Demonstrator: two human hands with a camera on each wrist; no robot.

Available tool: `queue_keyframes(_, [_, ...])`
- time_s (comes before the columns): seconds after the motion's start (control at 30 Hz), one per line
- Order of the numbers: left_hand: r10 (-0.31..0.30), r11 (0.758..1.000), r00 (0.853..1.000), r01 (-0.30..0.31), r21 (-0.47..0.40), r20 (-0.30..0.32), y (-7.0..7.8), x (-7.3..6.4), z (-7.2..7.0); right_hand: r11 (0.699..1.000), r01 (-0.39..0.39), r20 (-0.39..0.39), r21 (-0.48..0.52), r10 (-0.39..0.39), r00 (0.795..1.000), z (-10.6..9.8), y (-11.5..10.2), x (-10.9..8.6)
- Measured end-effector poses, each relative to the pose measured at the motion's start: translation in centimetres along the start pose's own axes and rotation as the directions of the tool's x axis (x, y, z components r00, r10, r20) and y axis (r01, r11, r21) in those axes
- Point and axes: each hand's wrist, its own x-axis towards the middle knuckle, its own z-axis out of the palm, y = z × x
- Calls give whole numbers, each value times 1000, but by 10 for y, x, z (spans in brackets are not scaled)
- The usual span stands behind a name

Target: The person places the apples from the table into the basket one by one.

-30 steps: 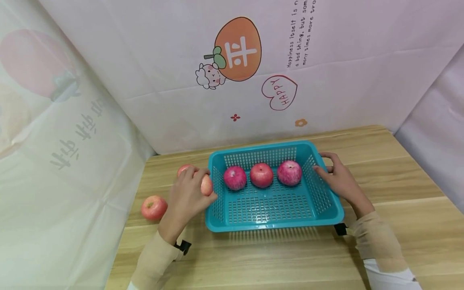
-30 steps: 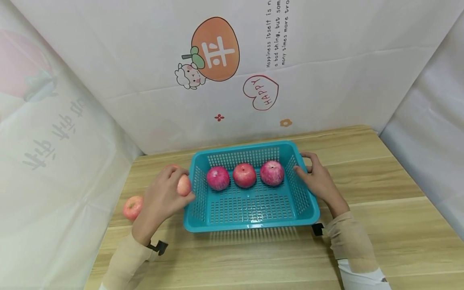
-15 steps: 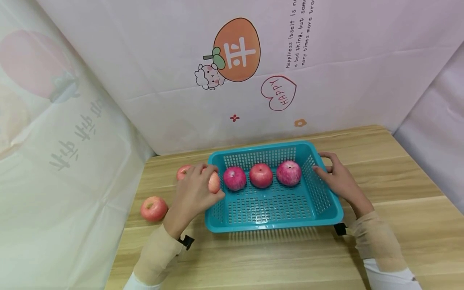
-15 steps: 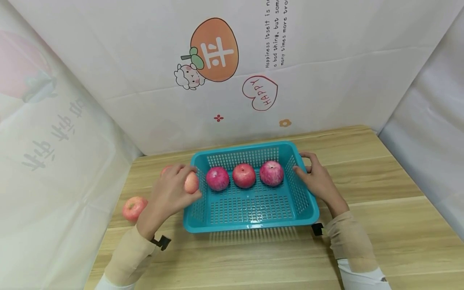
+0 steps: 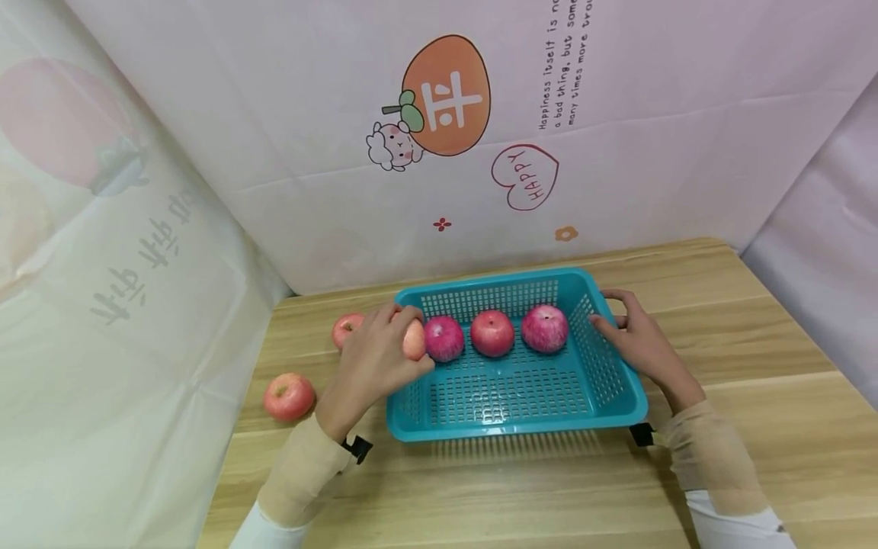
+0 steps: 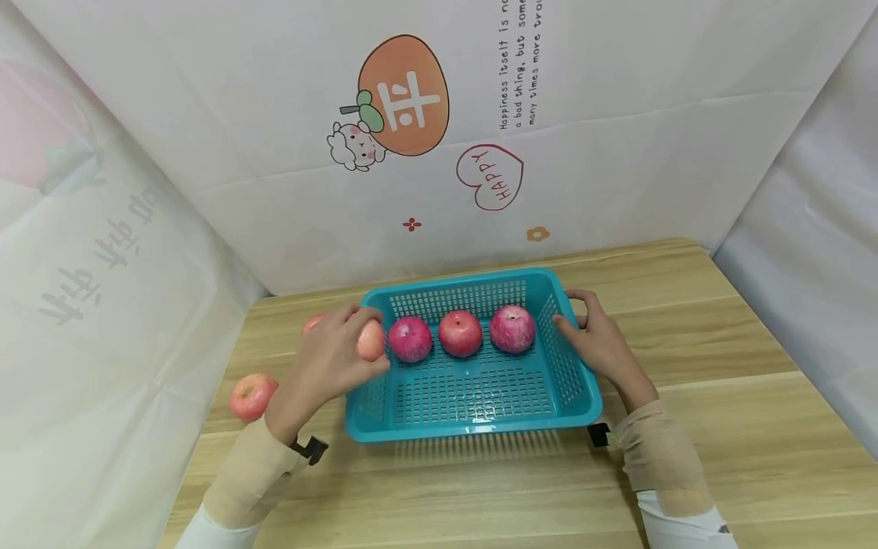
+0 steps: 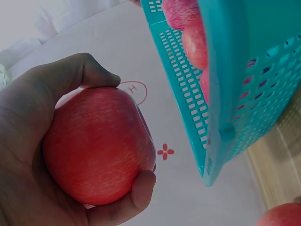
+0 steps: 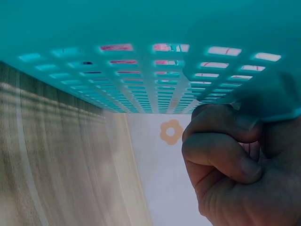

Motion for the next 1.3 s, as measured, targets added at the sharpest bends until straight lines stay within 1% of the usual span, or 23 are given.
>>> queue_keyframes(0.3, [24, 1000, 999, -25, 14, 27, 8, 10, -2, 1000, 2, -2, 0, -2, 1000, 0, 0, 0])
queue_keyframes(0.4, [20, 1000, 999, -20, 7, 45, 11, 13, -3, 1000, 8, 1, 1, -8, 1000, 0, 0, 1])
queue_keyframes(0.53, [37, 999, 997, -37, 0, 61, 15, 17, -3, 1000, 10, 2, -2, -10, 1000, 0, 1, 1])
queue_keyframes(0.77, [63, 998, 995, -63, 2, 80, 22, 24, -1, 1000, 9, 1, -3, -9, 1000, 0, 1, 0])
queue_keyframes(1.1, [71, 997, 993, -66, -50, 99, 29, 33, 1, 1000, 5, 0, -4, -5, 1000, -1, 1, 0])
queue_keyframes(1.3, [92, 995, 988, -88, -42, 125, 34, 39, 5, 1000, 11, 1, -6, -11, 1000, -1, 1, 0])
